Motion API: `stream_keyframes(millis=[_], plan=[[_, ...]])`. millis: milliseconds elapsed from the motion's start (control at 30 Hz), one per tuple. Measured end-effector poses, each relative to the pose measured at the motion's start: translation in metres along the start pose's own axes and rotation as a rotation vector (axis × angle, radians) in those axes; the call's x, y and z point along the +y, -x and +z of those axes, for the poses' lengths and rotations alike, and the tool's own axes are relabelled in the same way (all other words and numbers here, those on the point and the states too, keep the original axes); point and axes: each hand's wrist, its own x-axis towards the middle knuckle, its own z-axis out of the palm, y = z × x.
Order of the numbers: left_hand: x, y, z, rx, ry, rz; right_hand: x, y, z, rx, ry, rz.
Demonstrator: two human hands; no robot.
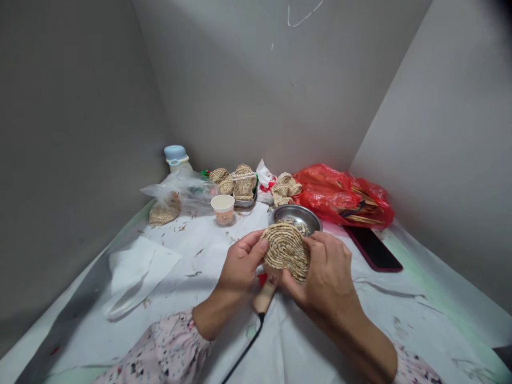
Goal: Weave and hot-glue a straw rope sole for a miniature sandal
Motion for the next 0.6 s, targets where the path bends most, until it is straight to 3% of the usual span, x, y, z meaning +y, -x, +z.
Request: stream_keyframes(millis=[300,433,600], plan=[[0.012,0.006,0.007,0.031,-0.134,0.025,-0.008,0.003,-0.001,-0.005,-0.051,-0.022],[0.015,0.004,0.007,0.09,-0.242,-0.052,-0.014,0.006,0.0,0.0,-0.09,-0.11],[0.01,-0.001,0.002,0.056,-0.143,-0.122,-0.014,0.009,0.005,-0.012,-0.088,-0.122]])
